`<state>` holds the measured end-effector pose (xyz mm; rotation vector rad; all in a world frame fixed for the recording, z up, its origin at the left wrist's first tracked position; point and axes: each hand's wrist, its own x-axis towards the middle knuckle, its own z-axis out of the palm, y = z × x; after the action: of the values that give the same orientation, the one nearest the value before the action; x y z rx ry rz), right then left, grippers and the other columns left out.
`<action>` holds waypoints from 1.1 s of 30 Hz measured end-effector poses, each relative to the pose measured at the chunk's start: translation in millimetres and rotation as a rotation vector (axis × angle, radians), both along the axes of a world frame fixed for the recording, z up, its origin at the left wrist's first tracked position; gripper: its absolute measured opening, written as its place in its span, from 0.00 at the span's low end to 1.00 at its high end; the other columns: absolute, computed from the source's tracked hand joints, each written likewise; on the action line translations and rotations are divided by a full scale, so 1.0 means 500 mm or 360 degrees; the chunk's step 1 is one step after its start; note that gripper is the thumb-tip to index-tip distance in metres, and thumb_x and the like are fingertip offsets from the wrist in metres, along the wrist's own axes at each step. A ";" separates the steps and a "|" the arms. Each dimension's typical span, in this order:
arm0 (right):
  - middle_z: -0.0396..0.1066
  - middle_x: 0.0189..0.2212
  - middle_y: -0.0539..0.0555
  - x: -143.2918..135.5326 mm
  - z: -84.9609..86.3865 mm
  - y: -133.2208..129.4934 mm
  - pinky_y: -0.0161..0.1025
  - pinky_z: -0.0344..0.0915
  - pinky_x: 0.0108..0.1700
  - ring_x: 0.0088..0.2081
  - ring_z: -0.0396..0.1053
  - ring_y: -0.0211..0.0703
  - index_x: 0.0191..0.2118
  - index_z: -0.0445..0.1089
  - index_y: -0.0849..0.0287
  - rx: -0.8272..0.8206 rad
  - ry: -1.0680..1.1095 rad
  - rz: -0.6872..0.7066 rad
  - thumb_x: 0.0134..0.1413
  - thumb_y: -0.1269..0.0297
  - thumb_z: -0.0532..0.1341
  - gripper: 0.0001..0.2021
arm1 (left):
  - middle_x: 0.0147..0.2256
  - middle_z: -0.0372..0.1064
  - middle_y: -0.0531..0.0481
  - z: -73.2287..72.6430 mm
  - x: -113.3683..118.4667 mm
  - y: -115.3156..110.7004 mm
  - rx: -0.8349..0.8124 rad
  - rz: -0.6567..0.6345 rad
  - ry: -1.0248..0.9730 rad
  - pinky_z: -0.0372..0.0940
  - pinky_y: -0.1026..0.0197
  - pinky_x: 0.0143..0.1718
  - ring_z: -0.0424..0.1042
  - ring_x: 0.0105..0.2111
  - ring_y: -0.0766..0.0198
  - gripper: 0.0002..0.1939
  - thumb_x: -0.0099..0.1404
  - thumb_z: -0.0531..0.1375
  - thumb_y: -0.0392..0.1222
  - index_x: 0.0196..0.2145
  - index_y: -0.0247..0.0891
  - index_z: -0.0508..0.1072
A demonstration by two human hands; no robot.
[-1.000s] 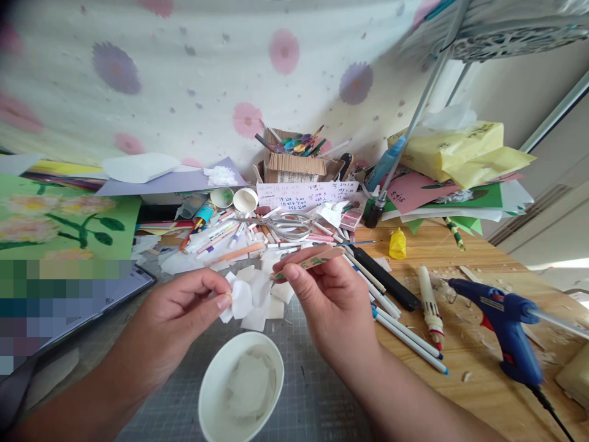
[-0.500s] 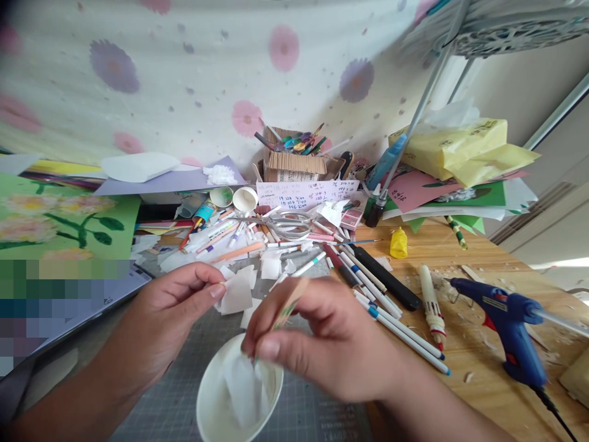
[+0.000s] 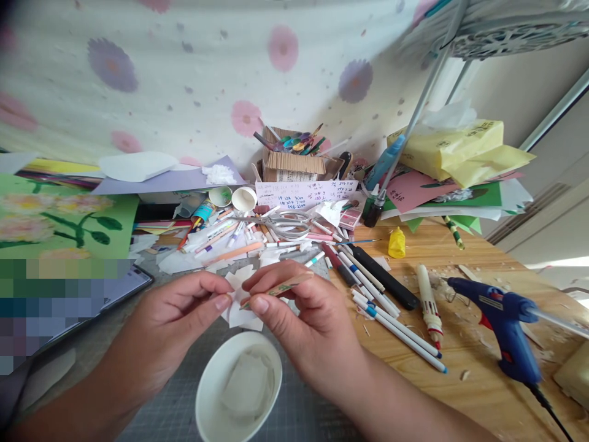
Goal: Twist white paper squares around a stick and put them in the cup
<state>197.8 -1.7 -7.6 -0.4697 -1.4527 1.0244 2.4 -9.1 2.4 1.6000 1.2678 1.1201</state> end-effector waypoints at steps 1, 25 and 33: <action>0.79 0.36 0.51 -0.004 -0.001 -0.001 0.44 0.77 0.47 0.44 0.78 0.45 0.40 0.81 0.50 0.0038 -0.0018 -0.0043 0.64 0.68 0.68 0.04 | 0.27 0.76 0.57 -0.001 0.000 0.000 0.0013 -0.0003 0.0008 0.65 0.66 0.31 0.73 0.29 0.64 0.05 0.64 0.63 0.38 0.30 0.43 0.79; 0.81 0.33 0.51 -0.008 0.005 0.005 0.40 0.76 0.43 0.39 0.80 0.43 0.32 0.76 0.55 0.0271 -0.0268 -0.0188 0.60 0.78 0.67 0.10 | 0.28 0.79 0.58 -0.004 0.003 -0.002 0.0078 -0.0019 0.0023 0.67 0.67 0.31 0.75 0.29 0.65 0.06 0.64 0.63 0.38 0.31 0.45 0.80; 0.81 0.32 0.54 -0.004 0.016 0.003 0.36 0.76 0.43 0.39 0.80 0.42 0.35 0.78 0.59 0.0474 -0.0448 -0.0291 0.60 0.79 0.67 0.07 | 0.29 0.78 0.57 -0.005 0.009 0.001 -0.0124 -0.0054 -0.0194 0.68 0.67 0.31 0.74 0.30 0.65 0.02 0.59 0.68 0.40 0.32 0.43 0.79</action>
<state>195.8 -0.3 0.2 -0.5324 -1.7440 0.5997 6.9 -8.6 -0.2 1.4685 1.1859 1.1163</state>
